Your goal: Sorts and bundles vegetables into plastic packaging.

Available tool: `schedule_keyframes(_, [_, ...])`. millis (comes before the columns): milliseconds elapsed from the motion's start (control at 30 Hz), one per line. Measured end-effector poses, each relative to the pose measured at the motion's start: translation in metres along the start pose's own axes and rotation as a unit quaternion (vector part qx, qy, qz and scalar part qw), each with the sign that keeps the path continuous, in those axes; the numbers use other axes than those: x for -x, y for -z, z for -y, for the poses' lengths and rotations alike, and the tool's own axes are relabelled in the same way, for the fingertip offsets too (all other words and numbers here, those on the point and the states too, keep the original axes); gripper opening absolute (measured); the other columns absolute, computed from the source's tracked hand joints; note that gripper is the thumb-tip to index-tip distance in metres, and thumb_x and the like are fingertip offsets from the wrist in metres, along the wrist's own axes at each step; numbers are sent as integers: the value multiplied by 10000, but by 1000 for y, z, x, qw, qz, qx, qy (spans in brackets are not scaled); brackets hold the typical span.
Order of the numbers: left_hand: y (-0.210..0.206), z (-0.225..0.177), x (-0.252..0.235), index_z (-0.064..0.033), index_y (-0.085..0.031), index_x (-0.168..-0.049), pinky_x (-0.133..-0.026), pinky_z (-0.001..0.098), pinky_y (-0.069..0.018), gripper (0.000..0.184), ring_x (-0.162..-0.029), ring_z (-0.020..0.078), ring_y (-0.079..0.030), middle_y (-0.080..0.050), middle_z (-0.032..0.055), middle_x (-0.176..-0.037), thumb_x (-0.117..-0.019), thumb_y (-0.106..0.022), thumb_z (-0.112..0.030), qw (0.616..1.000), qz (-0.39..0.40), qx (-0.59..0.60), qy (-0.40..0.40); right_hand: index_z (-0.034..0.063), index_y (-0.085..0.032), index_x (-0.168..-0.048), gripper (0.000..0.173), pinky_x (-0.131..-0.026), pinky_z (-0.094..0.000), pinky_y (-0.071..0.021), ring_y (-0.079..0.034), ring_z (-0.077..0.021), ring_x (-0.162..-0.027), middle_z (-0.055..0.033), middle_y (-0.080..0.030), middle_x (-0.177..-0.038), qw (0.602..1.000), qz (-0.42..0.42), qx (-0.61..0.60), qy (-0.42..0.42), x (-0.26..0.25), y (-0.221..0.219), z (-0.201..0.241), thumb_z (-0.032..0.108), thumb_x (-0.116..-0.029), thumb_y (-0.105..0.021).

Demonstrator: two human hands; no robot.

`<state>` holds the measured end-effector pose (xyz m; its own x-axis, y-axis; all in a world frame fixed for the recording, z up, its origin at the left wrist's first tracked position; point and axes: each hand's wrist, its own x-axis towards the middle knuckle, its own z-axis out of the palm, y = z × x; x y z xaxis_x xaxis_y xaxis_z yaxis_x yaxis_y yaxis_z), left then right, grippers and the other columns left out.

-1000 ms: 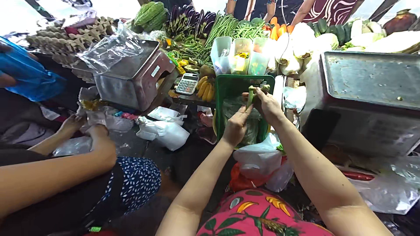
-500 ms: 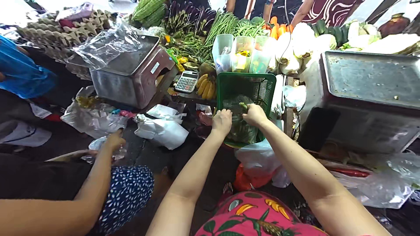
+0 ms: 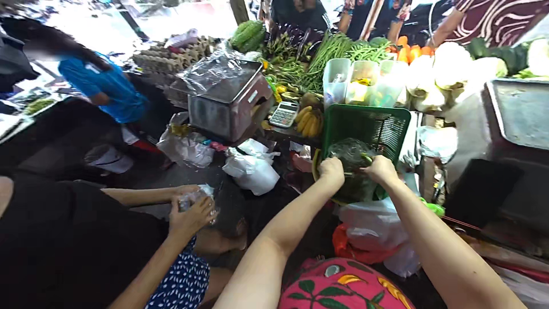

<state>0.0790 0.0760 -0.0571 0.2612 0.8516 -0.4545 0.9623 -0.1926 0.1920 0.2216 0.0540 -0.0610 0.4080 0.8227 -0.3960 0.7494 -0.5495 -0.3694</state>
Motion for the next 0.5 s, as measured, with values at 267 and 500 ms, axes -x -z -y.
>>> schedule_keyframes(267, [13, 36, -6, 30, -598, -1280, -1064, 443, -492, 363, -1211, 318, -619, -634, 222, -1266, -942, -691, -65, 927, -147, 257, -229, -1, -724, -1088, 498, -962, -627, -482, -650, -409, -1087, -244, -694, -1104, 995, -10, -98, 34, -11, -14, -21, 383, -812, -879])
schedule_keyframes(500, [29, 61, -7, -67, -711, -1184, -996, 453, -533, 272, -1091, 230, -684, -719, 133, -1161, -945, -755, -188, 856, -191, 433, -206, -62, -670, -1117, 512, -947, -644, -469, -632, -433, -1107, -288, -662, -1131, 993, -36, -113, -12, -5, -13, -17, 338, -848, -843])
